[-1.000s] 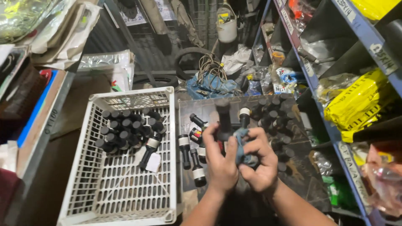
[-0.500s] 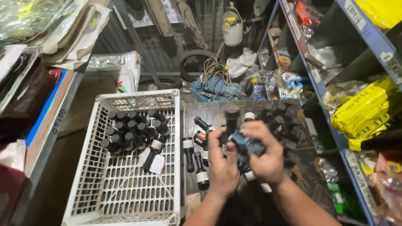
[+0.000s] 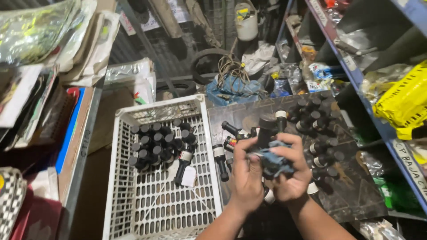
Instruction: The person wipes small black cylindrical objects with a blue cloth. They pick up the objects from a white plastic basket and a nearby surface, wipe them thoroughly, and place them back into the basket.
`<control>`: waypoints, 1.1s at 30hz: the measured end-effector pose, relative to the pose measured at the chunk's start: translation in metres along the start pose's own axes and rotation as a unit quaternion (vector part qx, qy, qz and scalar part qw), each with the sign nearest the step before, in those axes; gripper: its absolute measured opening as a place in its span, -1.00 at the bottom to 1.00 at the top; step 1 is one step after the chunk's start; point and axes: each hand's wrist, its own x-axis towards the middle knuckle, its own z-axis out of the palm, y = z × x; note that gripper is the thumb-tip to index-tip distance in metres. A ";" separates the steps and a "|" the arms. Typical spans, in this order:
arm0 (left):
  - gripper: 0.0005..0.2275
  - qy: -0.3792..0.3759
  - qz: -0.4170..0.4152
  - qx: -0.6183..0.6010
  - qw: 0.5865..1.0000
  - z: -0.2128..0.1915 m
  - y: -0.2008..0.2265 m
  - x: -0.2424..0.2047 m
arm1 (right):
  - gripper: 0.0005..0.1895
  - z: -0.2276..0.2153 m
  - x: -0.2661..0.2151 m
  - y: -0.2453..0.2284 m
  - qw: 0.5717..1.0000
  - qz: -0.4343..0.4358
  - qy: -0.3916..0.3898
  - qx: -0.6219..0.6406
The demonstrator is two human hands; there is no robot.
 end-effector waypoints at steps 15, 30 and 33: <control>-0.43 0.068 0.017 -0.068 0.995 0.054 -0.023 0.014 | -0.76 -0.041 0.017 0.003 0.986 -0.159 -0.033 -0.042; -0.58 0.118 0.022 0.012 0.993 0.122 -0.054 0.007 | -0.54 -0.091 0.046 0.043 0.999 0.004 -0.026 0.035; -0.59 0.194 0.036 -0.009 0.980 0.122 -0.091 0.016 | -0.58 -0.069 0.047 0.048 0.996 -0.093 -0.008 0.004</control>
